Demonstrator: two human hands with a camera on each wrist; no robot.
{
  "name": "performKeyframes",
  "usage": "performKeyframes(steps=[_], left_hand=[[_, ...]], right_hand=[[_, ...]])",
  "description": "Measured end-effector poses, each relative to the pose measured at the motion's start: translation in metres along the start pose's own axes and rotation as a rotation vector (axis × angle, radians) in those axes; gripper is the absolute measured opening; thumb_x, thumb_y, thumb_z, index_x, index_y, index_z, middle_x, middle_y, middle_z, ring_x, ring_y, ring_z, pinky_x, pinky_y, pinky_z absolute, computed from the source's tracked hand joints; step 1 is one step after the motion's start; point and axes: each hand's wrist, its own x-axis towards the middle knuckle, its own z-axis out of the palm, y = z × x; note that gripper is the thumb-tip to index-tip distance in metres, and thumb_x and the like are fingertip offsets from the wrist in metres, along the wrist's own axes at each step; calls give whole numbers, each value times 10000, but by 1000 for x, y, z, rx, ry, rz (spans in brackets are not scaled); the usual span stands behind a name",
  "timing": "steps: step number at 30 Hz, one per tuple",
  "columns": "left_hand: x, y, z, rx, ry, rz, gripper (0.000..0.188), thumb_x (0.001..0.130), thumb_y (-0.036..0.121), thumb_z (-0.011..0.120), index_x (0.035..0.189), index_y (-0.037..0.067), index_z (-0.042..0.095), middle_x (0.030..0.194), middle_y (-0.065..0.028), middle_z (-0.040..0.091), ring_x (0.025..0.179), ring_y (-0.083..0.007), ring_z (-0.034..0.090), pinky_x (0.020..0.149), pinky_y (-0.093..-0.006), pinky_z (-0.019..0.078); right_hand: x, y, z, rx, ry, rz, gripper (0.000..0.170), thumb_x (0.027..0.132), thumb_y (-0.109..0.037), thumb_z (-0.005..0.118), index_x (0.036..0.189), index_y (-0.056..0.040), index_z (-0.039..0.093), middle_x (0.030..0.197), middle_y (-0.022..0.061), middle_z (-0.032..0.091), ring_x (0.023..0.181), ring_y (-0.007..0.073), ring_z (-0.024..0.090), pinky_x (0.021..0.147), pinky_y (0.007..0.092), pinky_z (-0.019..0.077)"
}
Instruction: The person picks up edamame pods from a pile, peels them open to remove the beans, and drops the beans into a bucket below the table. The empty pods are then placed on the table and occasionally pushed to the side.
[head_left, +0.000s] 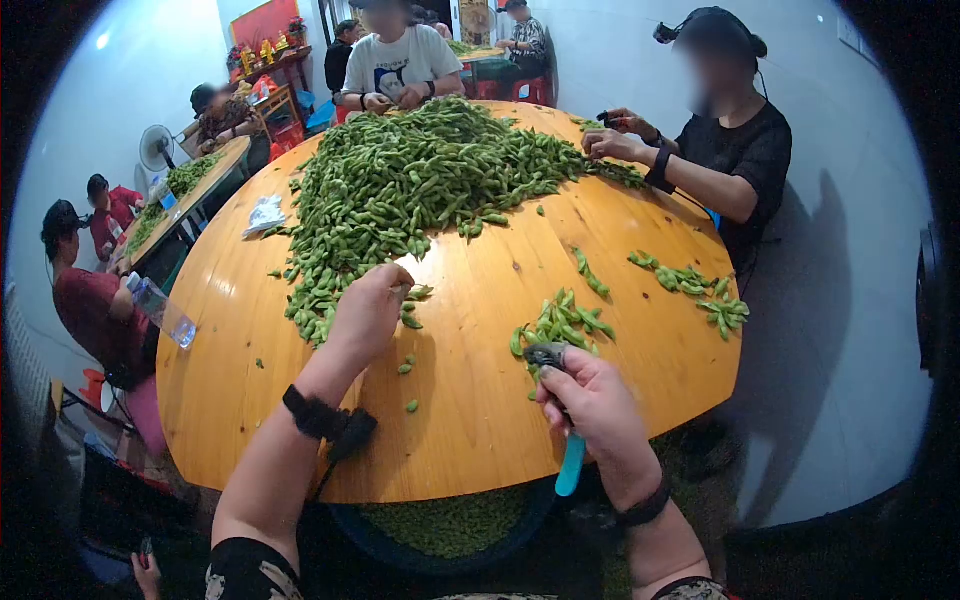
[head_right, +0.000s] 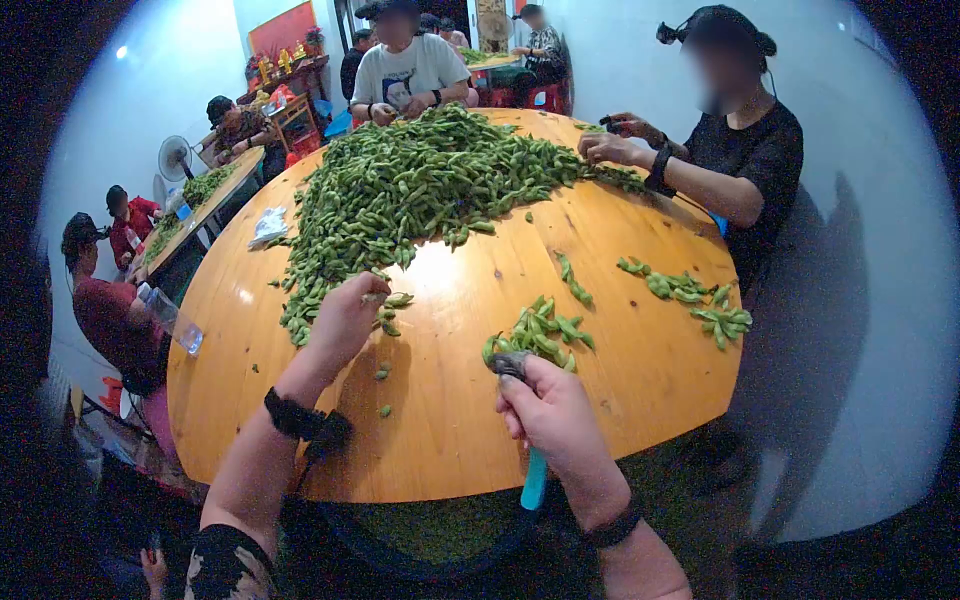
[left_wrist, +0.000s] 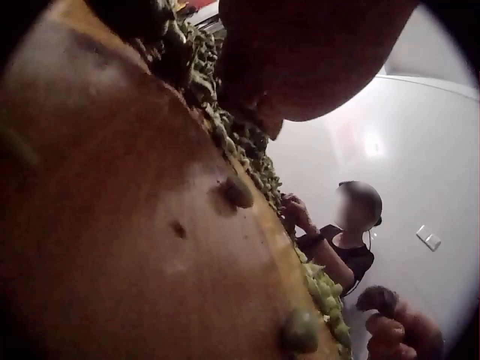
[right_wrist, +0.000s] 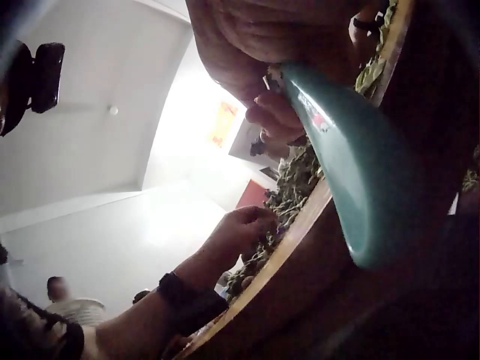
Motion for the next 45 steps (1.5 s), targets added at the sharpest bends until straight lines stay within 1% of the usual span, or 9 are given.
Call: performKeyframes(steps=[2, 6, 10, 18, 23, 30, 35, 39, 45], left_hand=[[-8, 5, -2, -387, -50, -171, 180, 940, 134, 525, 1055, 16, 598, 815, -50, 613, 604, -80, 538, 539, -227, 457], [-39, 44, -16, -923, -267, -446, 278, 928, 112, 544, 1186, 15, 574, 857, -18, 618, 609, -59, 514, 543, -189, 420], [-54, 48, -8, -1037, -250, -320, 262, 922, 100, 557, 1166, 13, 596, 862, -7, 630, 641, -47, 530, 578, -191, 447], [-64, 44, 2, -761, -237, -216, 292, 910, 62, 573, 1199, 31, 600, 867, -3, 642, 678, -54, 572, 623, -218, 498], [-66, 46, 3, -350, -127, 111, 378, 832, -13, 611, 1206, 29, 584, 868, -100, 621, 708, -147, 618, 627, -249, 502], [-68, 47, 14, -348, 12, 132, 335, 799, -41, 617, 1131, -6, 599, 889, -138, 637, 736, -204, 636, 653, -281, 511], [-68, 43, 18, -478, 6, 71, 235, 831, -21, 561, 1063, -37, 593, 880, -203, 613, 798, -361, 615, 691, -364, 498], [-68, 43, 17, -464, -22, 83, 230, 855, 5, 566, 1079, -42, 591, 873, -196, 625, 760, -310, 633, 672, -339, 503], [-65, 41, 11, -775, -212, -267, 237, 921, 88, 542, 1130, 14, 624, 856, -7, 645, 690, -74, 560, 601, -219, 461]], right_hand=[[6, -1, 9, 11, -59, -7, 224, 931, -93, 492, 1115, 14, 560, 708, -1, 567, 489, 27, 491, 402, 164, 367], [17, -3, 31, -41, -146, -24, 170, 927, -112, 496, 1039, -15, 579, 710, -5, 585, 496, 28, 509, 426, 184, 404], [28, 1, 45, -106, -231, 3, 140, 943, -122, 493, 897, -22, 580, 708, -22, 585, 504, 12, 529, 424, 152, 410], [30, 4, 55, -110, -225, 10, 142, 935, -113, 505, 873, -19, 591, 685, -20, 589, 495, 13, 525, 418, 150, 399], [29, 3, 60, -79, -189, 40, 118, 920, -89, 518, 914, -15, 610, 644, -29, 567, 480, 28, 504, 424, 175, 391], [34, 14, 64, -7, -158, 11, 98, 918, -101, 522, 873, -35, 579, 667, -16, 572, 478, 21, 491, 400, 162, 358], [38, 21, 63, 68, -137, 60, 113, 925, -115, 520, 871, -45, 591, 655, -18, 566, 456, 21, 472, 391, 171, 342], [39, 24, 62, 147, -143, 88, 99, 916, -128, 531, 881, -50, 582, 664, -5, 575, 447, 30, 473, 378, 170, 340], [41, 24, 60, 168, -161, 101, 93, 915, -118, 525, 906, -52, 589, 658, -15, 568, 451, 25, 476, 377, 161, 345]])
